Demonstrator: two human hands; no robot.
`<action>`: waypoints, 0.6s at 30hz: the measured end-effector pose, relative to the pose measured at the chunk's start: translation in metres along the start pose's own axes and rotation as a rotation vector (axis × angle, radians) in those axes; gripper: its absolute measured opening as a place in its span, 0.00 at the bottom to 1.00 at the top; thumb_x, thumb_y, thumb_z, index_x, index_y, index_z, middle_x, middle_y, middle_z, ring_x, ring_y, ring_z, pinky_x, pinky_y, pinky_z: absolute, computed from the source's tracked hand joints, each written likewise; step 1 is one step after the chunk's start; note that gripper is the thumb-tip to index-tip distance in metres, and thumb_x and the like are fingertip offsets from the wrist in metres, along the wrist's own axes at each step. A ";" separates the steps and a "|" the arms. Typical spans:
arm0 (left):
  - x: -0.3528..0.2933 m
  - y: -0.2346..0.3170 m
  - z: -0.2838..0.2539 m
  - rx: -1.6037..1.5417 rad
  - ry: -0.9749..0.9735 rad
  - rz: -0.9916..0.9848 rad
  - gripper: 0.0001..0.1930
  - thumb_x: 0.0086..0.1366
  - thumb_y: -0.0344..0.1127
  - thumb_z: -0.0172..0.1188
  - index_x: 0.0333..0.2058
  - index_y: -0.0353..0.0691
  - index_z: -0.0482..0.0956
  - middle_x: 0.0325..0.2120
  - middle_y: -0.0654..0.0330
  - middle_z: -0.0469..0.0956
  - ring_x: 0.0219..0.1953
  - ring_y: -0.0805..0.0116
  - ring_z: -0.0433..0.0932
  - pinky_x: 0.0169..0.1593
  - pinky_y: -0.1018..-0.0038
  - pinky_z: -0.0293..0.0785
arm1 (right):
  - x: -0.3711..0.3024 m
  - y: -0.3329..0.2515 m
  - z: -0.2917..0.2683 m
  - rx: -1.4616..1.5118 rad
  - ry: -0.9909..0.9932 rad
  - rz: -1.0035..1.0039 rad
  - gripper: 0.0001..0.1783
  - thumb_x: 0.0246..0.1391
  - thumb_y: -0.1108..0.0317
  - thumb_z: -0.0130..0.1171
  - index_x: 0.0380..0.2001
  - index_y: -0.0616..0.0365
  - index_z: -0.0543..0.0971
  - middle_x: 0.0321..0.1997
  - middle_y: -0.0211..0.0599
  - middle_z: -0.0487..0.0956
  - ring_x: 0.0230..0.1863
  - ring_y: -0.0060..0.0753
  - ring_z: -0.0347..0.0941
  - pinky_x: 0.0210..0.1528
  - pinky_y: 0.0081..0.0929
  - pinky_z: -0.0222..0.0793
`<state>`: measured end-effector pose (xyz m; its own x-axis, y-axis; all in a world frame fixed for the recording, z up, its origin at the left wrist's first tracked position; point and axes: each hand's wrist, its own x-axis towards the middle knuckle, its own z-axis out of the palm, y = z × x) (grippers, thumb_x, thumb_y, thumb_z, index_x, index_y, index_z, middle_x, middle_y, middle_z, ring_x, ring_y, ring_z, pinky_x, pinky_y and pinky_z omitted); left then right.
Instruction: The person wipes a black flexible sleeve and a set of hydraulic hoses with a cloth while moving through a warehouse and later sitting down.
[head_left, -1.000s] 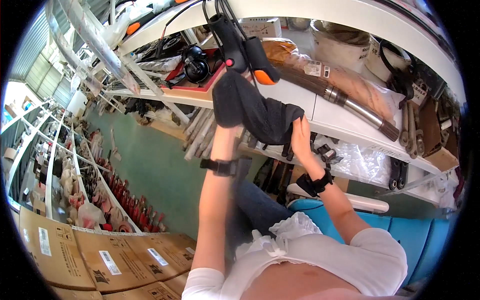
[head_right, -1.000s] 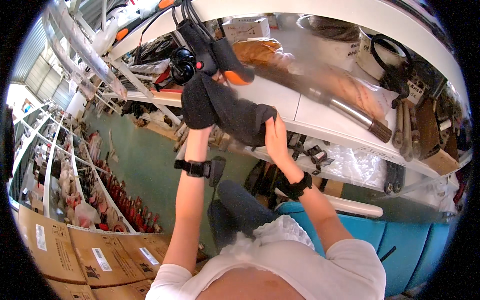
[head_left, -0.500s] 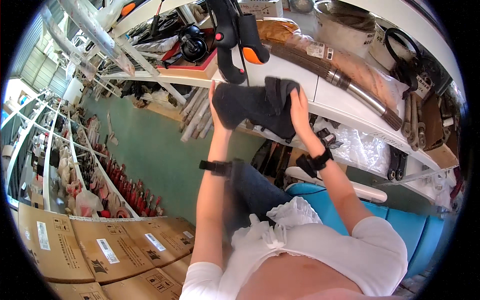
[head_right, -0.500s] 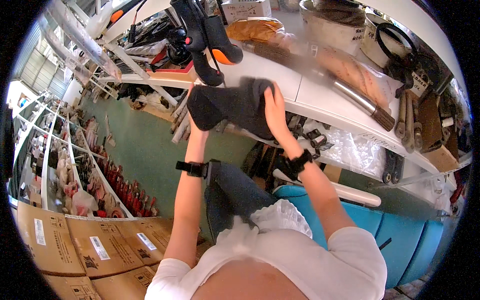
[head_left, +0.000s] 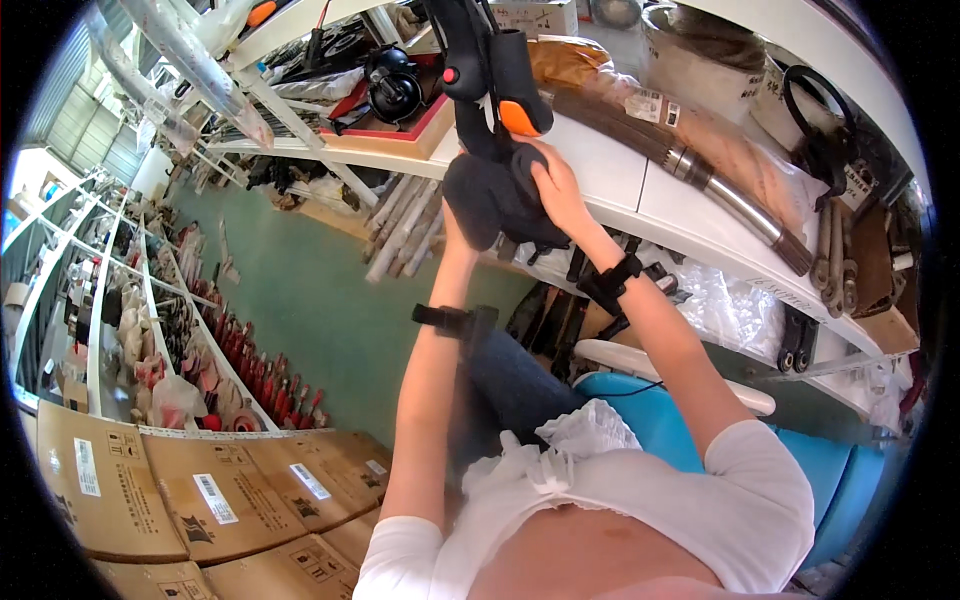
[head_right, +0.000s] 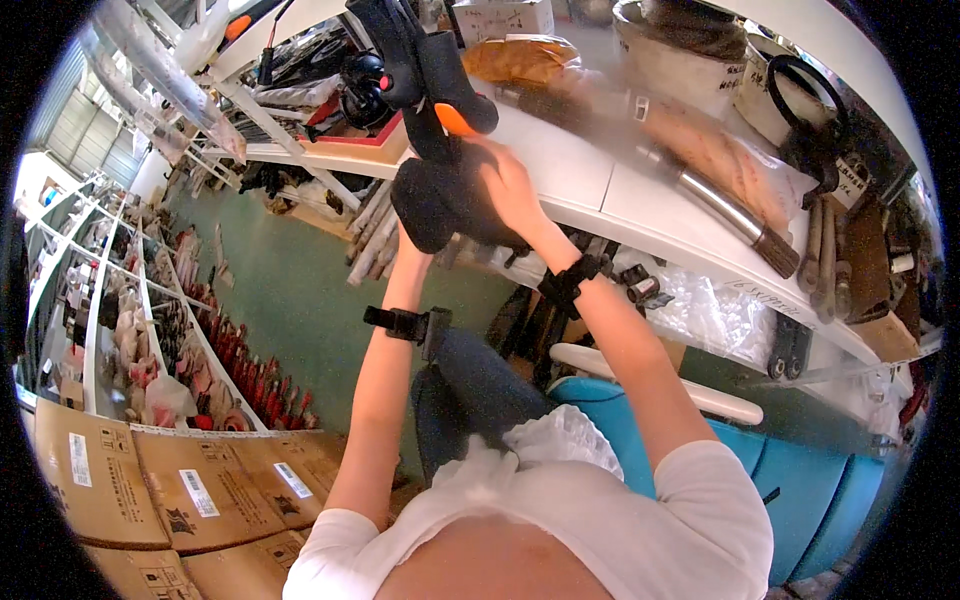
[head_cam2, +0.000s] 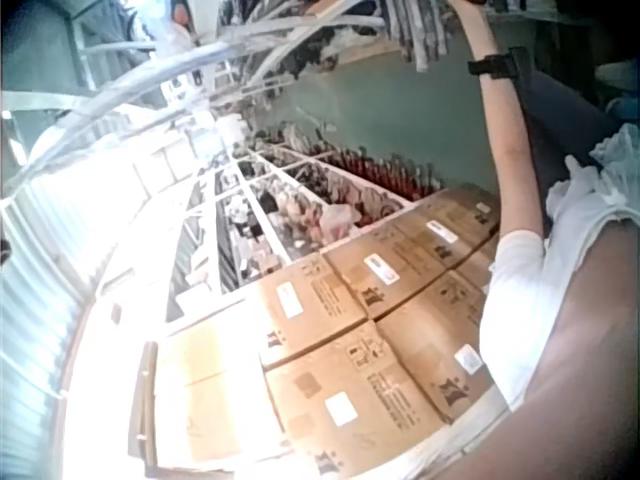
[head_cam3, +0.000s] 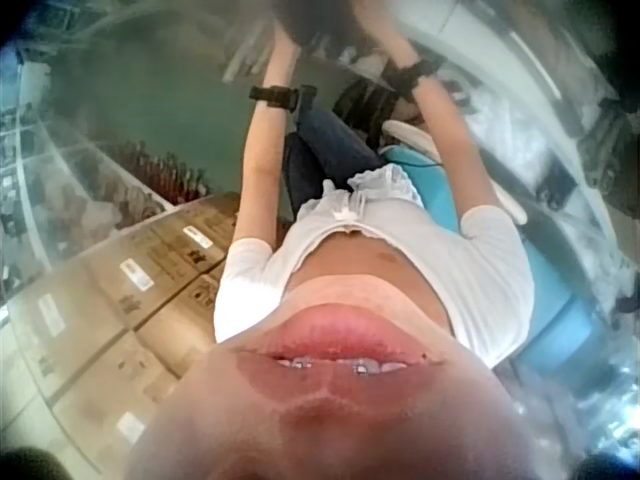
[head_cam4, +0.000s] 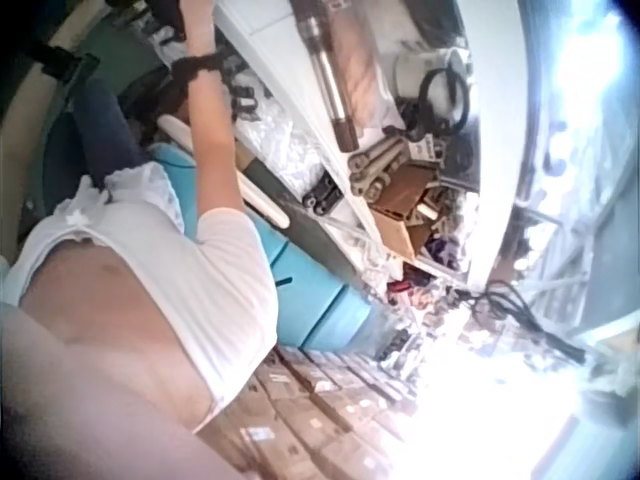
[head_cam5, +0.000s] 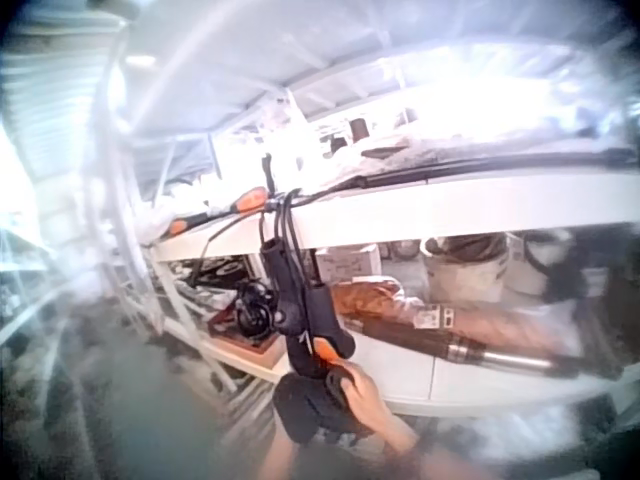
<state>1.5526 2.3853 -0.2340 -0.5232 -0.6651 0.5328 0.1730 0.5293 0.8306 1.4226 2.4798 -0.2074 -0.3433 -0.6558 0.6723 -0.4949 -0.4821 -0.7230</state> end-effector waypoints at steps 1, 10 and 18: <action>0.000 -0.003 -0.003 0.080 -0.032 0.045 0.21 0.56 0.29 0.52 0.49 0.33 0.62 0.40 0.58 0.71 0.41 0.72 0.69 0.45 0.78 0.65 | 0.001 0.000 -0.002 0.012 -0.007 0.016 0.20 0.46 0.75 0.40 0.45 0.63 0.68 0.49 0.44 0.69 0.52 0.43 0.61 0.56 0.28 0.50; -0.010 0.022 0.020 -0.340 0.112 -0.175 0.12 0.62 0.31 0.44 0.43 0.33 0.67 0.35 0.61 0.73 0.36 0.73 0.72 0.40 0.78 0.68 | -0.014 -0.004 0.008 -0.103 0.137 -0.131 0.21 0.41 0.78 0.43 0.43 0.60 0.71 0.46 0.42 0.70 0.49 0.44 0.63 0.54 0.33 0.56; -0.010 0.041 0.018 -0.637 0.107 -0.279 0.17 0.66 0.39 0.38 0.48 0.37 0.65 0.37 0.60 0.72 0.37 0.71 0.73 0.41 0.76 0.71 | -0.019 -0.005 0.007 0.071 -0.010 -0.002 0.22 0.49 0.75 0.39 0.50 0.64 0.64 0.56 0.40 0.64 0.57 0.38 0.56 0.60 0.28 0.46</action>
<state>1.5498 2.4226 -0.2080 -0.5398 -0.7967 0.2718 0.5163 -0.0583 0.8544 1.4377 2.4906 -0.2181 -0.3343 -0.6605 0.6723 -0.4377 -0.5230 -0.7314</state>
